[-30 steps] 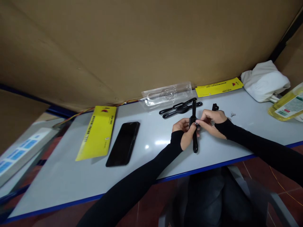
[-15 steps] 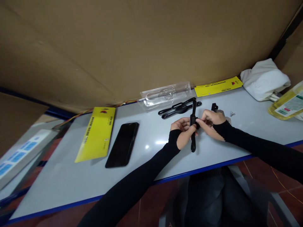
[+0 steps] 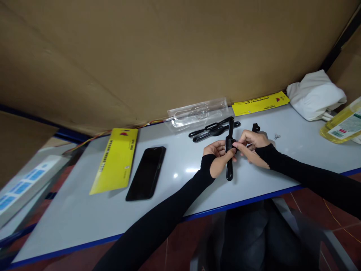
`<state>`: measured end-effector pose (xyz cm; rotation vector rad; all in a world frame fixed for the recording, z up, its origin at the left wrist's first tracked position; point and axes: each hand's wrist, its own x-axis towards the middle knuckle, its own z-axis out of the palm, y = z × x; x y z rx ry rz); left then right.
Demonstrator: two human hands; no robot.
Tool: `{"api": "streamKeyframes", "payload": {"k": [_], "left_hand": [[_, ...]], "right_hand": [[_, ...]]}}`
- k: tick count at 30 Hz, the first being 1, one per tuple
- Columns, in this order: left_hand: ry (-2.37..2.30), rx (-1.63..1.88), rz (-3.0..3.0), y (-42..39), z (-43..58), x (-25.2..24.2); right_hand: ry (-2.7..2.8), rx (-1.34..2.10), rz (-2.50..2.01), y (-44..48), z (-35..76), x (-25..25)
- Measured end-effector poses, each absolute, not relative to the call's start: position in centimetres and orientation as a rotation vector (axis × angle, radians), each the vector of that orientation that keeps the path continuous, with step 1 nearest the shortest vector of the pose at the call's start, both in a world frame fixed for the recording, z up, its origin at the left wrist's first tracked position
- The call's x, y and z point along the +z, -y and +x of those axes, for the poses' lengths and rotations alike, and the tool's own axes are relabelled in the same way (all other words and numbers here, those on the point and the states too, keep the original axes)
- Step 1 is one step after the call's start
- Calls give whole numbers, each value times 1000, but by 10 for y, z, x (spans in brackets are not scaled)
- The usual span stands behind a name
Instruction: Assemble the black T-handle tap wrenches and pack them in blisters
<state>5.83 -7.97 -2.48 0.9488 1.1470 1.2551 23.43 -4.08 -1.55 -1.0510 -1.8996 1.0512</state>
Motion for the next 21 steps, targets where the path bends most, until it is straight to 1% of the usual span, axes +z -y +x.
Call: {"api": "streamKeyframes", "payload": {"k": [5,11,18,21], "left_hand": [[-1159,1290,970,85,61,-24],[-1192,1334,1044,90,66,-25],[-1157,1405,1031,90,65,-28],[-1133,1408,1030,90,64,-29]], "right_hand": [[1970,937,-1027,37,241,-8],[1816,1150,-1116,35,245,-1],[1899,1007,-1153,36,248,5],[1824,1162,-1169,37,248,5]]}}
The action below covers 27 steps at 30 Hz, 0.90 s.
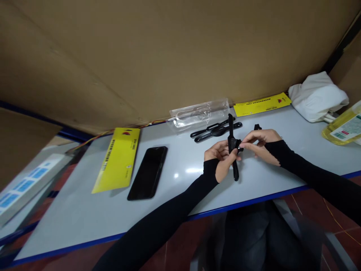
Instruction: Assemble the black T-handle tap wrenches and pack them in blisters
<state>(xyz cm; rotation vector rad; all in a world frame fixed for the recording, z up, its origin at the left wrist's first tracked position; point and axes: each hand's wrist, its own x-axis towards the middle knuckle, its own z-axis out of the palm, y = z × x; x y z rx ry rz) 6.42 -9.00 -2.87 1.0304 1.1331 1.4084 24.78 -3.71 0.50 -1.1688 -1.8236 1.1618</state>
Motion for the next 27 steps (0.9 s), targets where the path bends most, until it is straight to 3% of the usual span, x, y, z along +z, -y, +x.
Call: {"api": "streamKeyframes", "payload": {"k": [3,14,27], "left_hand": [[-1109,1408,1090,90,64,-29],[-1081,1342,1174,91,64,-30],[-1096,1319,991,88,63,-23]], "right_hand": [[1708,1302,-1124,38,245,1],[1787,1038,-968,40,241,-4],[1775,1046,-995,34,239,-10]]}}
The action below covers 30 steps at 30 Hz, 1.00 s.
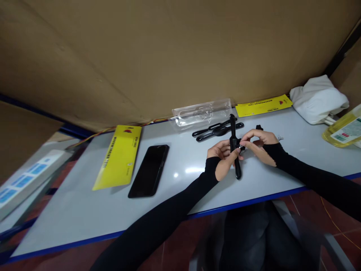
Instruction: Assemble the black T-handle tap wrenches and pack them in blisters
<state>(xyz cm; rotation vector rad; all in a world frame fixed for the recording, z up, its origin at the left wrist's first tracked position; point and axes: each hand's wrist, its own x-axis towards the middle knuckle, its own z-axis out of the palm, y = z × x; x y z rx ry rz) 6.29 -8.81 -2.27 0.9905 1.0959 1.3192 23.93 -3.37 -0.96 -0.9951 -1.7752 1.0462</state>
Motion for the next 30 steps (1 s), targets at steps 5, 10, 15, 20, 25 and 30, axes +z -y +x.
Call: {"api": "streamKeyframes", "payload": {"k": [5,10,15,20,25,30], "left_hand": [[-1086,1288,1032,89,62,-23],[-1133,1276,1060,92,63,-22],[-1176,1249,1076,94,63,-20],[-1151,1265,1108,95,63,-20],[-1124,1261,1038,93,63,-24],[-1113,1248,987,91,62,-23]], "right_hand": [[1772,1010,-936,34,239,-11],[1797,1018,-936,33,241,-11],[1907,948,-892,31,245,-10],[2053,731,-858,31,247,-7],[2065,664,-875,34,246,-8],[1980,792,-899,34,244,-12]]}}
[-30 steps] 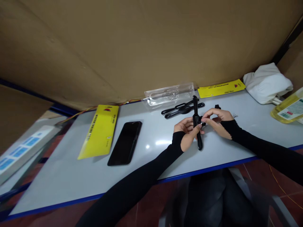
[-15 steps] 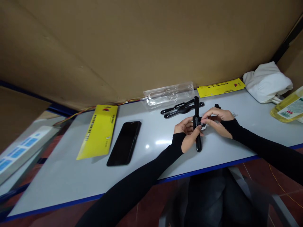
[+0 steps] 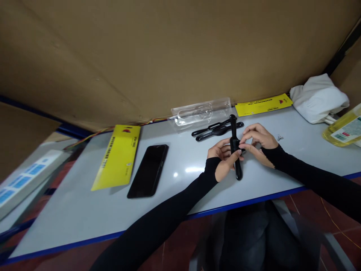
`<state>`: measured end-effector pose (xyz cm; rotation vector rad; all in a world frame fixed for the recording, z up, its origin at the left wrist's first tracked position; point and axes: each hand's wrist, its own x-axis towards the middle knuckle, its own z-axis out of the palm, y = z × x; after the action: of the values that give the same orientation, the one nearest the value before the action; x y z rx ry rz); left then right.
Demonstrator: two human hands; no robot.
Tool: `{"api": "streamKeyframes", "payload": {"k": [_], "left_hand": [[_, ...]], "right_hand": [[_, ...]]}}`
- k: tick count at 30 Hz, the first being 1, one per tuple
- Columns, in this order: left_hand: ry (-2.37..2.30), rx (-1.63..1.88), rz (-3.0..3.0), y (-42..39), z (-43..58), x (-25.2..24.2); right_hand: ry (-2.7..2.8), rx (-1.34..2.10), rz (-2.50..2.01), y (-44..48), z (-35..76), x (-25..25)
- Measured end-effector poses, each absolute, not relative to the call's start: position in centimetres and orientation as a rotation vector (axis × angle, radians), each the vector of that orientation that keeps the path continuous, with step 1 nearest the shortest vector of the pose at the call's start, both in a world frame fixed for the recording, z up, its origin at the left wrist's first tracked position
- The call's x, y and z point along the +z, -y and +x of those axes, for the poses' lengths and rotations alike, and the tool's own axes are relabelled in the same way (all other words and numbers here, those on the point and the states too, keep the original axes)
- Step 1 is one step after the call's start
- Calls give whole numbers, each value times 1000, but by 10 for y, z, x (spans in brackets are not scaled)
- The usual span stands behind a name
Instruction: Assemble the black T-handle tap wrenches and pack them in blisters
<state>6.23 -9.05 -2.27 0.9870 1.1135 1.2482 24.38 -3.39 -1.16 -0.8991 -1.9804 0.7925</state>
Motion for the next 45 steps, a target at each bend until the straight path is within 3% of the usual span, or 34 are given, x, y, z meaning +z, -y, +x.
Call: {"api": "streamKeyframes", "payload": {"k": [8,16,36,45], "left_hand": [[-1132,1278,976,91,65,-24],[-1118,1308,930,88,64,-27],[-1137,1274,940,89,63,-27],[-1129,1283,919,89,64,-25]], "right_hand": [[1873,1026,-961,34,240,-10],[1828,945,-1036,38,236,-10],[1557,1272,-1154,37,231,-11],[1754,1030,-1228,38,233,-10]]}}
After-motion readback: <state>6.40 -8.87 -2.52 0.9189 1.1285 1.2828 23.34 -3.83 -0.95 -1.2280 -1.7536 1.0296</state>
